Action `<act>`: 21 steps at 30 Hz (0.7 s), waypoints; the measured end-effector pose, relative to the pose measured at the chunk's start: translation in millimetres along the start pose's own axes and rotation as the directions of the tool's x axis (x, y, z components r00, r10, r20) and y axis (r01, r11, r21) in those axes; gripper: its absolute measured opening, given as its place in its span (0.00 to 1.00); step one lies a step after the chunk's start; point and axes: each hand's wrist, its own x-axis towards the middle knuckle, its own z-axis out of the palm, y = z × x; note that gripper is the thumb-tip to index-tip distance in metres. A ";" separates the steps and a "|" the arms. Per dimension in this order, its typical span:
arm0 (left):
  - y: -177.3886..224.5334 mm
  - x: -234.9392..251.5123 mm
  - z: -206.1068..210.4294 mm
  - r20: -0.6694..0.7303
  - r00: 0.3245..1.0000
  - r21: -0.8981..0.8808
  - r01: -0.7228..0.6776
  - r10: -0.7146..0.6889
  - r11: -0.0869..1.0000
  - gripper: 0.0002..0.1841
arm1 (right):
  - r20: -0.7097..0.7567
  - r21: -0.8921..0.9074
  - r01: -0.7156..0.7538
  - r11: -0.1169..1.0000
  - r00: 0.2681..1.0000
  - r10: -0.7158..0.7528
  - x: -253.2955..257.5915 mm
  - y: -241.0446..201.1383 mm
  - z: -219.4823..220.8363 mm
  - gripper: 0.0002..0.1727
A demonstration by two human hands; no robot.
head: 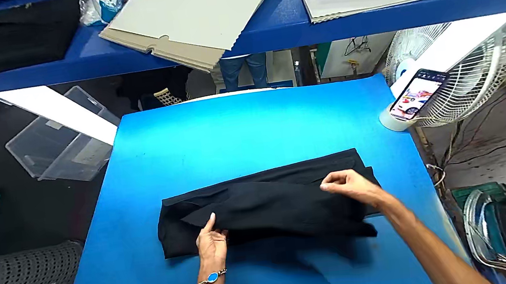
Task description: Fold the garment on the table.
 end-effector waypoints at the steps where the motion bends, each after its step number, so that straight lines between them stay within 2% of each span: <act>1: -5.8 8.6 -7.1 -0.021 1.000 -0.004 -0.005 0.005 1.000 0.17 | -0.001 -0.114 -0.057 0.992 0.998 0.058 4.0 16.9 -19.3 0.13; 4: -4.4 31.5 -17.3 -0.077 0.996 -0.011 -0.036 0.035 0.999 0.21 | 0.067 -0.494 -0.205 0.845 0.960 0.271 14.6 66.8 -54.3 0.24; 6: 5.6 43.1 -25.1 -0.109 0.992 0.030 -0.064 0.067 0.998 0.22 | 0.095 -0.624 -0.204 0.754 0.938 0.333 14.3 69.6 -56.7 0.22; 7: 10.9 47.4 -27.9 -0.114 0.990 0.045 -0.073 0.078 0.996 0.22 | 0.107 -0.610 -0.189 0.770 0.943 0.316 10.5 61.6 -59.4 0.18; 9: 18.3 50.3 -32.1 -0.115 0.990 0.066 -0.074 0.081 0.995 0.22 | 0.068 -0.393 -0.147 0.908 0.980 0.188 -2.2 41.9 -69.4 0.11; 11: 18.0 52.3 -37.7 -0.094 0.993 0.065 -0.062 0.068 0.996 0.21 | -0.099 -0.163 -0.111 0.980 0.990 0.096 -8.1 32.0 -79.6 0.10; 13: 12.9 54.6 -44.2 -0.050 0.997 0.054 -0.061 0.064 0.997 0.20 | -0.314 -0.083 -0.089 0.993 0.947 0.059 -5.1 40.3 -83.4 0.11; 15: 7.2 52.6 -46.8 -0.031 0.997 0.080 -0.073 0.076 0.994 0.17 | -0.534 -0.130 -0.131 0.983 0.844 0.042 -0.9 63.0 -77.8 0.14; 17: 5.6 45.1 -44.4 -0.064 0.991 0.187 -0.103 0.117 0.977 0.17 | -0.700 -0.243 -0.298 0.923 0.712 0.045 2.5 79.6 -66.8 0.27; 19: 8.0 31.9 -44.7 -0.157 0.949 0.437 -0.181 0.273 0.881 0.21 | -0.787 -0.313 -0.472 0.824 0.614 0.053 5.4 87.0 -49.8 0.45; 20: 9.1 23.8 -46.1 -0.166 0.898 0.598 -0.236 0.407 0.766 0.24 | -0.804 -0.348 -0.518 0.781 0.593 0.035 7.8 91.4 -42.7 0.48; 21: 10.1 14.2 -48.0 -0.090 0.843 0.745 -0.297 0.531 0.597 0.28 | -0.799 -0.394 -0.542 0.742 0.601 0.014 9.8 97.0 -37.6 0.49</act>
